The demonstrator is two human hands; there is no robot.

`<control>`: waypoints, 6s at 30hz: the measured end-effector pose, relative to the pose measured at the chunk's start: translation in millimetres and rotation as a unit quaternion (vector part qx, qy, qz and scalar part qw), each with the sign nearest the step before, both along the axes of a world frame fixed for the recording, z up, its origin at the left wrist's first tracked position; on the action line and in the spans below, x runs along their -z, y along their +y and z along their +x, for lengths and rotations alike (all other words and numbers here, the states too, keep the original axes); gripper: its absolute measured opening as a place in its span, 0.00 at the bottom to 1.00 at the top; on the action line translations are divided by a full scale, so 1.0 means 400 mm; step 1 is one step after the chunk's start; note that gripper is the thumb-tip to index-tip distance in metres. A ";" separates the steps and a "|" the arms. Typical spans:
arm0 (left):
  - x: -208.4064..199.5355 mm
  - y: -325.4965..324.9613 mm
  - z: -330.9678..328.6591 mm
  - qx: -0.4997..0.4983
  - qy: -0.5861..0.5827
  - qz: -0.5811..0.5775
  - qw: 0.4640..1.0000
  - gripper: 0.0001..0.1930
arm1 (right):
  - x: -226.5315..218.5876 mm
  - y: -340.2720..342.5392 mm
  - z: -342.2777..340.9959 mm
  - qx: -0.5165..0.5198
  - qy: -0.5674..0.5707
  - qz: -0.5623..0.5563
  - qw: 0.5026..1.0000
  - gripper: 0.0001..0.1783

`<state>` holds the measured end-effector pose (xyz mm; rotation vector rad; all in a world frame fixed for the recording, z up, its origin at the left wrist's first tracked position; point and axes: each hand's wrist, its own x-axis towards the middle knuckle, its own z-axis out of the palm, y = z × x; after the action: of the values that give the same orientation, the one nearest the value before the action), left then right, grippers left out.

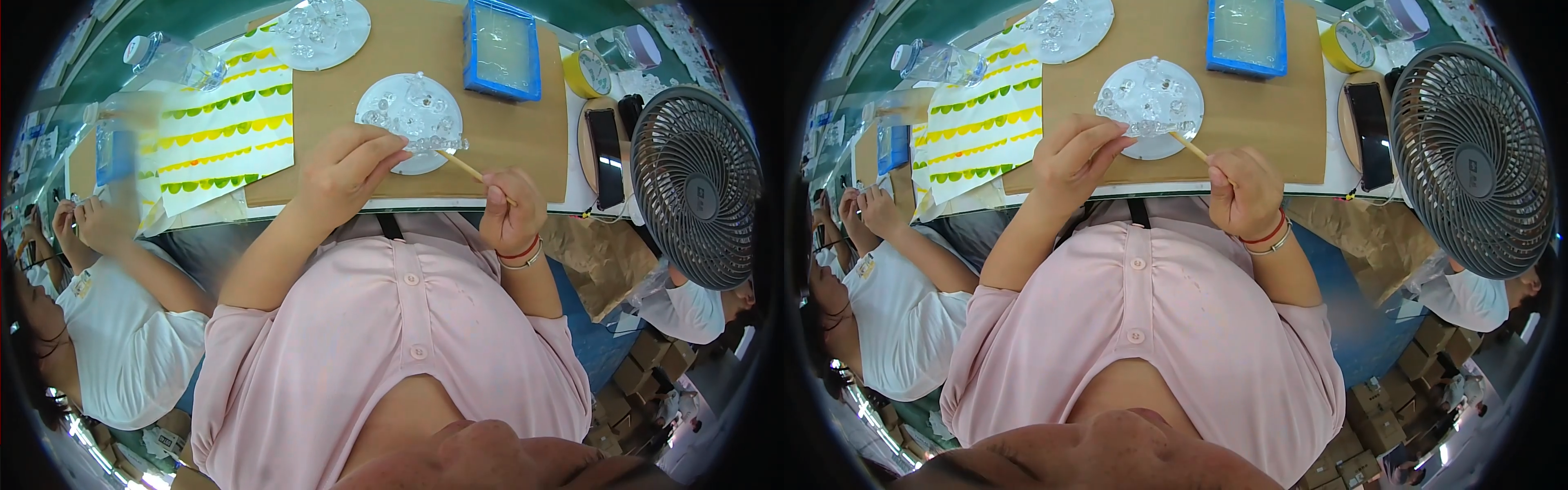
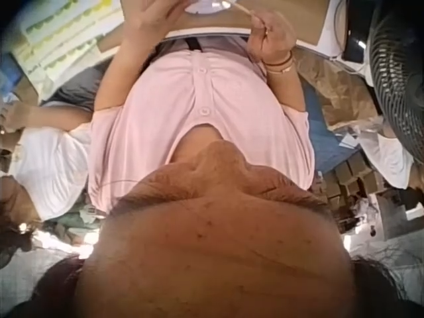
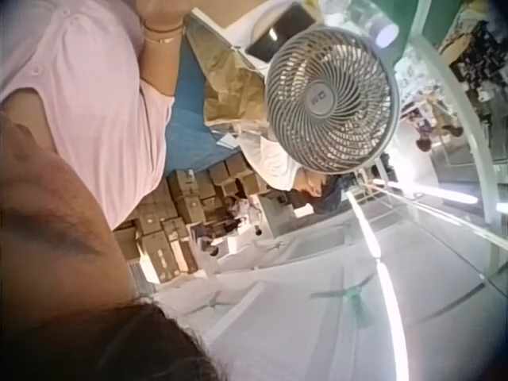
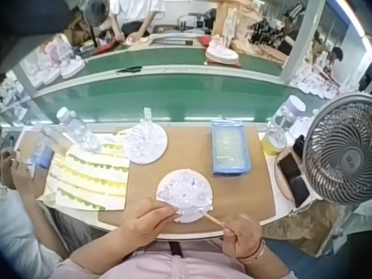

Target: Applying adhesive to small crystal-like decorative components and mounting them onto a circular light fixture base.

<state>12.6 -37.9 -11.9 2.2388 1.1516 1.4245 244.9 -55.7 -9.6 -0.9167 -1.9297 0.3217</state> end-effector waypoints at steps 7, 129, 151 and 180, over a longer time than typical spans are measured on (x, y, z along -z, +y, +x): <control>-0.005 -0.007 -0.022 -0.035 0.018 -0.007 0.999 0.18 | 0.013 -0.004 0.053 0.042 0.021 -0.044 0.998 0.08; -0.020 0.022 0.059 0.024 -0.031 -0.234 0.972 0.08 | -0.008 -0.013 0.044 0.018 0.003 -0.008 1.000 0.02; -0.033 0.029 0.060 0.031 -0.017 -0.244 0.969 0.08 | 0.026 0.094 0.086 0.116 0.020 0.029 0.993 0.09; -0.319 0.760 0.039 -0.029 0.129 -0.223 0.966 0.09 | 0.028 -0.039 0.168 0.040 0.368 0.016 0.929 0.15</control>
<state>28.1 266.2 115.8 2.1117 1.4581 0.7943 312.0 -71.3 -20.8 -0.7107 -1.1972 0.5014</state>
